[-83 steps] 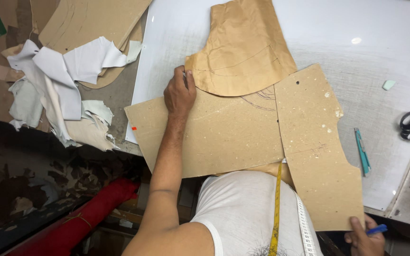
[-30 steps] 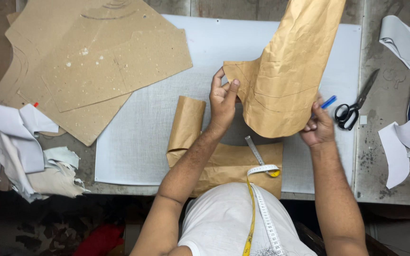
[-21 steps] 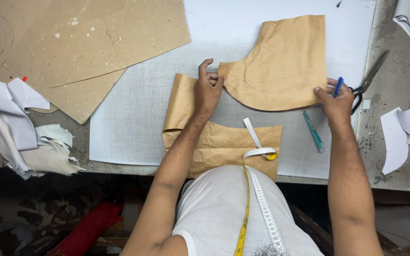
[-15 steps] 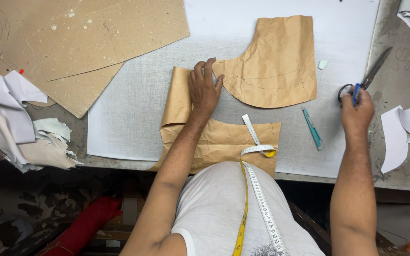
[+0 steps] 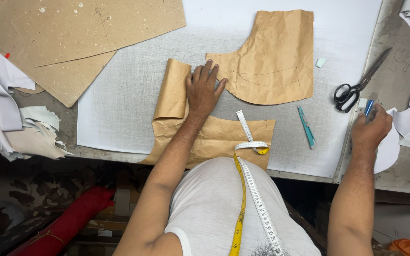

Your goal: The person measures and marks lines on a brown paper pattern using a measuring tape, pen, and utility knife. They then place a cardboard template over the paper and trace its outline before cutting along the marked lines to separate the pattern piece.

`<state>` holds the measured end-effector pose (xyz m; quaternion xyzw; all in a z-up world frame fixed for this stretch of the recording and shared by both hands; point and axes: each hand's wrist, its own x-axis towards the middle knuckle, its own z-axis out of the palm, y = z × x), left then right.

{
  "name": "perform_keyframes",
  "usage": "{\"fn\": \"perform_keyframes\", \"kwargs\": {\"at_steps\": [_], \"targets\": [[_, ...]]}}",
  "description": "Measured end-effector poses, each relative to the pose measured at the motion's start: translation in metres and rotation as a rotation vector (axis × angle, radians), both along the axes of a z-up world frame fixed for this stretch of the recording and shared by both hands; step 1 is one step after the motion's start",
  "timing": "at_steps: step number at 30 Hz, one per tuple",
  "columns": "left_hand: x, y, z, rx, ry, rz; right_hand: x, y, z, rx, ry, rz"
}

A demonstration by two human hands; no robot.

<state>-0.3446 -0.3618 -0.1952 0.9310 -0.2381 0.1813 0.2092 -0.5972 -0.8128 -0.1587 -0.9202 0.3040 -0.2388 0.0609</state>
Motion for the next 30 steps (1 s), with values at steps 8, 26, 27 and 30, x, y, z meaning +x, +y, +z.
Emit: {"fn": "perform_keyframes", "kwargs": {"at_steps": [8, 26, 27, 30], "targets": [[-0.003, 0.001, 0.012, 0.012, -0.005, -0.012, -0.007, 0.113, 0.015, 0.400, -0.051, 0.205], [-0.019, 0.003, 0.027, 0.113, 0.024, -0.044, -0.020, 0.151, 0.002, 0.631, -0.268, 0.123], [-0.023, 0.006, 0.027, 0.103, 0.037, -0.053, -0.022, 0.151, -0.003, 0.695, -0.291, 0.094], [-0.033, 0.012, 0.026, 0.074, 0.072, -0.069, -0.028, 0.149, -0.021, 0.653, -0.373, 0.103]]}}
